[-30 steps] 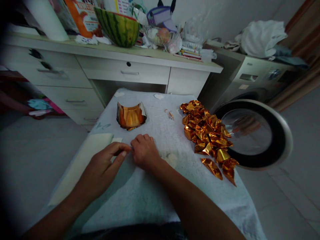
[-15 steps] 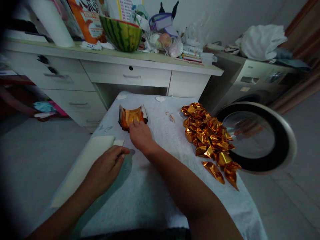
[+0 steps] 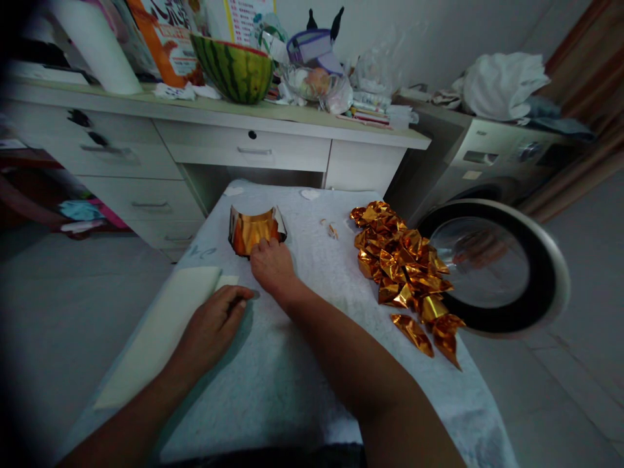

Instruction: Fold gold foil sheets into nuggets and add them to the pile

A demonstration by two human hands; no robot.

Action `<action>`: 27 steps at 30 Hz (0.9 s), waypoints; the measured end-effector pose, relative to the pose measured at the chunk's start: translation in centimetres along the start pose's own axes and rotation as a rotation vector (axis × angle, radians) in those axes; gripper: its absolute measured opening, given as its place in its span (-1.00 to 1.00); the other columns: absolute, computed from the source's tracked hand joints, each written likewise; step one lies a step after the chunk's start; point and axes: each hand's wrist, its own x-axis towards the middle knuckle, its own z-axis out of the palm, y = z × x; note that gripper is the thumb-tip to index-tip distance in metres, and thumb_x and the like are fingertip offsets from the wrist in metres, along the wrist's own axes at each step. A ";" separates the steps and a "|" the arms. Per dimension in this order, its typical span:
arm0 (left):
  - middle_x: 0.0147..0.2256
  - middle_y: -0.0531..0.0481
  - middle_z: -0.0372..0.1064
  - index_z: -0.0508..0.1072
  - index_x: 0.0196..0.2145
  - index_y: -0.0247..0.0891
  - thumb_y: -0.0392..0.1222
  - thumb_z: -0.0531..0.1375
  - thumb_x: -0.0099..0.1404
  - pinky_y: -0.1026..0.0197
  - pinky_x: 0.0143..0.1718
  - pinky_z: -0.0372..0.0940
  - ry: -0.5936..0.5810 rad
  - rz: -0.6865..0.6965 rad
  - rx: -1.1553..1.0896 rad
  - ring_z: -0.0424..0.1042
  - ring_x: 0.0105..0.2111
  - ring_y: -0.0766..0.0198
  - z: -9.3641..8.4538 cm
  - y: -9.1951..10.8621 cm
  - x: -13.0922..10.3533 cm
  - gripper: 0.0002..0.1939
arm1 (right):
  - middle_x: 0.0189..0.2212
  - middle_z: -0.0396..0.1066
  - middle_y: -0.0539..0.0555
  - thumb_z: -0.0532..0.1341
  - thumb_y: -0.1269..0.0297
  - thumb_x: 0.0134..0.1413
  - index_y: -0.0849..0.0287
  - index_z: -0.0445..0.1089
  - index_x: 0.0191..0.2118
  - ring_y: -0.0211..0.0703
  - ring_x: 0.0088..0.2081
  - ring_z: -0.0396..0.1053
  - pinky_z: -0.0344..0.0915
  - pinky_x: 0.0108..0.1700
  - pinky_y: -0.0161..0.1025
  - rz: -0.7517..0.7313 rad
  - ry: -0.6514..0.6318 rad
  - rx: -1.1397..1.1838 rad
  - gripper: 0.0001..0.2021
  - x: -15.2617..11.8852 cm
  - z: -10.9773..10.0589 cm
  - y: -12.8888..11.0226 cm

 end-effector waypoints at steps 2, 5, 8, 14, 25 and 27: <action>-0.24 -0.07 0.41 0.40 -0.24 -0.23 -0.22 0.00 0.31 0.04 -0.11 0.31 0.001 -0.005 0.005 0.42 -0.19 0.12 0.0 0.0 0.0 -0.80 | -0.10 0.44 0.24 -0.03 0.43 0.31 0.26 0.41 -0.10 -0.01 -0.08 0.38 0.36 -0.14 -0.14 0.012 -0.001 0.003 -0.73 -0.1 0.0 -0.1; -0.25 -0.06 0.41 0.40 -0.23 -0.23 -0.22 0.02 0.29 0.06 -0.14 0.32 0.010 -0.008 0.008 0.43 -0.21 0.13 0.0 0.1 -0.1 -0.82 | -0.13 0.45 0.21 -0.07 0.42 0.34 0.23 0.38 -0.09 -0.06 -0.15 0.44 0.39 -0.20 -0.19 0.052 0.002 0.010 -0.72 -0.2 -0.1 -0.2; -0.25 -0.05 0.41 0.39 -0.23 -0.22 -0.22 0.04 0.28 0.07 -0.16 0.33 0.013 -0.007 0.006 0.43 -0.23 0.14 0.1 0.2 -0.2 -0.83 | -0.13 0.45 0.20 -0.12 0.41 0.36 0.21 0.35 -0.07 -0.09 -0.18 0.47 0.41 -0.25 -0.22 0.092 0.008 0.015 -0.69 -0.1 -0.2 -0.3; -0.25 -0.05 0.40 0.38 -0.23 -0.21 -0.22 0.04 0.29 0.05 -0.14 0.33 0.008 -0.006 -0.001 0.43 -0.22 0.15 0.1 0.1 -0.3 -0.85 | -0.13 0.45 0.20 -0.11 0.41 0.35 0.20 0.36 -0.06 -0.08 -0.21 0.50 0.42 -0.27 -0.19 0.123 -0.017 0.021 -0.69 0.1 -0.6 -0.4; -0.17 -0.09 0.39 0.34 -0.12 -0.21 -0.18 0.06 0.32 0.04 -0.14 0.35 0.050 -0.064 -0.106 0.44 -0.20 0.17 -0.2 0.7 -0.5 -0.81 | -0.08 0.47 0.12 -0.03 0.39 0.33 0.11 0.39 -0.01 -0.13 -0.18 0.48 0.40 -0.18 -0.24 0.111 0.097 0.182 -0.71 -4.9 -3.3 0.9; -0.15 -0.09 0.38 0.28 -0.03 -0.22 -0.17 0.08 0.31 0.06 -0.16 0.36 0.081 -0.113 -0.146 0.44 -0.21 0.17 -0.2 0.7 -0.5 -0.72 | -0.06 0.48 0.10 0.00 0.40 0.33 0.10 0.41 -0.01 -0.15 -0.06 0.44 0.37 -0.05 -0.25 0.084 0.166 0.306 -0.72 -6.4 -3.4 2.1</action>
